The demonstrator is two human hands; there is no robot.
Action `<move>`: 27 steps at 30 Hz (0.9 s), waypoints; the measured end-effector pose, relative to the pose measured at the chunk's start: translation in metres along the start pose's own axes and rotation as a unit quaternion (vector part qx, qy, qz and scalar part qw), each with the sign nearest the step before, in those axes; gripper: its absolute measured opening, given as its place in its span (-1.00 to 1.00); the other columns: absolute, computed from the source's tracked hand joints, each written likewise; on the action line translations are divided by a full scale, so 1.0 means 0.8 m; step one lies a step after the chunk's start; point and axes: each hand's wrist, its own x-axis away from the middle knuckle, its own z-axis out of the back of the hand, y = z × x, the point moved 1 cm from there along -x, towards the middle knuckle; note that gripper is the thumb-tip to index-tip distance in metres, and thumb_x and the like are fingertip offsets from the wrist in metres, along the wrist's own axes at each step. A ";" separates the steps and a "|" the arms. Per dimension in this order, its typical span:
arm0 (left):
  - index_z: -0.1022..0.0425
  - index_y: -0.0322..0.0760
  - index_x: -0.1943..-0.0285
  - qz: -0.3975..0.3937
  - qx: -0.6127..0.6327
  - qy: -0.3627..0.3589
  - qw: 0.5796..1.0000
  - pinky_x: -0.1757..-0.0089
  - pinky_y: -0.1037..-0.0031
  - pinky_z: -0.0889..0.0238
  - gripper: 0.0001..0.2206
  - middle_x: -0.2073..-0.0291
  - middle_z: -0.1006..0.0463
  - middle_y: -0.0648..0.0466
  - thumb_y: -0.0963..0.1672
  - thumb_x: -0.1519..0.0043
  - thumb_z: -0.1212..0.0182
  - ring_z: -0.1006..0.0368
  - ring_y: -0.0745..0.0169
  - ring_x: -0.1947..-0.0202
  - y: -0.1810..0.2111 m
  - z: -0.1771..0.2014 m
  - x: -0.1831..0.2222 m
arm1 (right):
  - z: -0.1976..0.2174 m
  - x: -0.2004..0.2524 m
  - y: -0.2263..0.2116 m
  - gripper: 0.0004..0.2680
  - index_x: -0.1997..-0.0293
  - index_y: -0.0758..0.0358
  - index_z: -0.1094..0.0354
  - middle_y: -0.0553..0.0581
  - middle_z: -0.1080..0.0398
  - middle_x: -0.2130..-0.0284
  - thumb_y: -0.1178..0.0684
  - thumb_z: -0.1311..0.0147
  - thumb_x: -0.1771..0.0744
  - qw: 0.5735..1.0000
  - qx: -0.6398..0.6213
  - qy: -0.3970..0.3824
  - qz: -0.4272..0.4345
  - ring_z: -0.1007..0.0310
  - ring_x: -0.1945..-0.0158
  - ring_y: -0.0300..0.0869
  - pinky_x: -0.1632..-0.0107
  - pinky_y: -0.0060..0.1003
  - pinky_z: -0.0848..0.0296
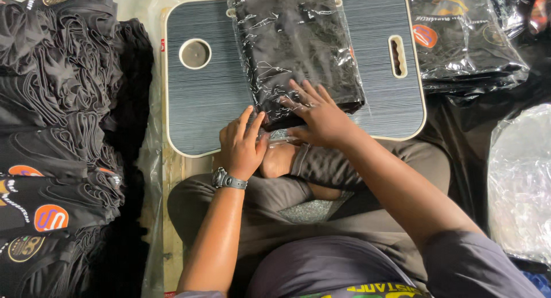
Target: The person picks up a folded black t-shirt from a stack, slides it into a clear plastic bag, removes a protective strip from the adhesive, and seals the bag shut on a small desk.
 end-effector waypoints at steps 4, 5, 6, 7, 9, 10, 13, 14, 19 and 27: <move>-0.32 -0.02 -0.26 -0.060 0.037 0.025 0.997 0.08 0.23 -0.14 -0.49 -0.24 -0.30 0.09 0.07 -0.11 -0.11 -0.34 0.10 -0.02 0.002 0.015 -0.001 | 0.028 0.072 0.027 -0.60 -0.05 0.29 -0.35 0.34 -0.34 -0.02 -0.10 -0.21 -0.19 0.950 -0.136 0.188 0.210 -0.33 -0.10 0.22 -0.09 0.20 -0.27; -0.34 -0.07 -0.25 -0.098 0.063 0.023 0.993 0.05 0.20 -0.12 -0.40 -0.23 -0.33 0.09 0.15 -0.05 -0.16 -0.33 0.04 -0.08 0.003 0.016 0.001 | 0.030 0.091 0.043 -0.48 -0.13 0.30 -0.29 0.38 -0.26 -0.12 -0.13 -0.27 -0.13 0.948 -0.075 0.245 0.190 -0.26 -0.18 0.21 -0.19 0.10 -0.24; -0.34 -0.07 -0.25 -0.097 0.067 0.020 0.993 0.05 0.20 -0.12 -0.40 -0.23 -0.33 0.09 0.15 -0.05 -0.16 -0.33 0.04 -0.08 -0.001 0.012 0.007 | 0.019 0.100 0.059 -0.48 -0.13 0.30 -0.29 0.38 -0.26 -0.12 -0.13 -0.27 -0.13 0.949 -0.076 0.242 0.187 -0.26 -0.18 0.21 -0.19 0.10 -0.24; -0.37 -0.06 -0.23 -0.112 0.051 0.022 0.992 0.01 0.15 -0.11 -0.47 -0.16 -0.40 0.11 0.10 -0.09 -0.16 -0.34 0.06 -0.08 -0.005 0.008 0.013 | 0.009 0.109 0.075 -0.46 -0.18 0.27 -0.25 0.35 -0.24 -0.15 -0.14 -0.25 -0.14 0.958 -0.039 0.224 0.175 -0.24 -0.21 0.18 -0.20 0.07 -0.23; -0.41 -0.05 -0.21 -0.131 0.034 0.032 0.990 -0.03 0.10 -0.10 -0.54 -0.09 -0.46 0.14 0.06 -0.14 -0.16 -0.34 0.07 -0.08 -0.016 0.000 0.010 | -0.003 0.116 0.103 -0.44 -0.23 0.24 -0.22 0.32 -0.23 -0.19 -0.14 -0.22 -0.15 0.963 0.004 0.211 0.164 -0.23 -0.23 0.15 -0.21 0.05 -0.22; -0.43 -0.01 -0.17 -0.143 0.015 0.031 0.989 -0.04 0.14 -0.10 -0.62 -0.06 -0.47 0.20 0.03 -0.18 -0.12 -0.34 0.14 -0.06 -0.021 0.000 0.013 | -0.011 0.121 0.110 -0.52 -0.20 0.26 -0.24 0.29 -0.27 -0.15 -0.07 -0.17 -0.18 0.967 -0.020 0.199 0.159 -0.25 -0.22 0.12 -0.19 0.01 -0.25; -0.47 0.05 -0.10 -0.146 -0.007 0.029 0.989 -0.02 0.18 -0.12 -0.72 -0.01 -0.49 0.29 0.01 -0.23 -0.07 -0.34 0.21 -0.03 -0.023 0.003 0.019 | -0.019 0.131 0.109 -0.63 -0.14 0.26 -0.31 0.25 -0.34 -0.08 0.00 -0.13 -0.23 0.966 -0.055 0.206 0.148 -0.31 -0.18 0.09 -0.16 -0.03 -0.30; -0.49 0.08 -0.07 -0.137 -0.013 0.030 0.990 0.00 0.19 -0.14 -0.74 0.02 -0.49 0.31 0.01 -0.24 -0.06 -0.34 0.22 -0.02 -0.024 0.005 0.018 | -0.018 0.129 0.107 -0.66 -0.11 0.24 -0.34 0.24 -0.37 -0.03 0.01 -0.13 -0.24 0.961 -0.065 0.227 0.146 -0.34 -0.15 0.08 -0.15 -0.05 -0.32; -0.51 -0.01 0.11 -0.114 -0.015 0.065 0.991 0.07 0.22 -0.21 -0.84 0.09 -0.51 0.21 -0.03 -0.22 -0.12 -0.37 0.15 0.03 0.007 0.025 0.012 | -0.018 0.131 0.103 -0.71 -0.07 0.21 -0.37 0.30 -0.32 -0.07 0.16 -0.09 -0.24 0.947 -0.110 0.272 0.127 -0.38 -0.04 0.14 -0.03 -0.04 -0.39; -0.52 -0.04 0.25 -0.118 0.079 0.080 0.987 0.18 0.38 -0.29 -0.93 0.23 -0.56 0.24 -0.06 -0.19 -0.20 -0.47 0.24 0.20 0.002 0.019 0.009 | -0.010 0.134 0.108 -0.82 0.07 0.14 -0.45 0.22 -0.33 -0.06 0.14 -0.13 -0.27 0.928 -0.070 0.354 0.095 -0.42 0.02 0.04 0.01 -0.17 -0.42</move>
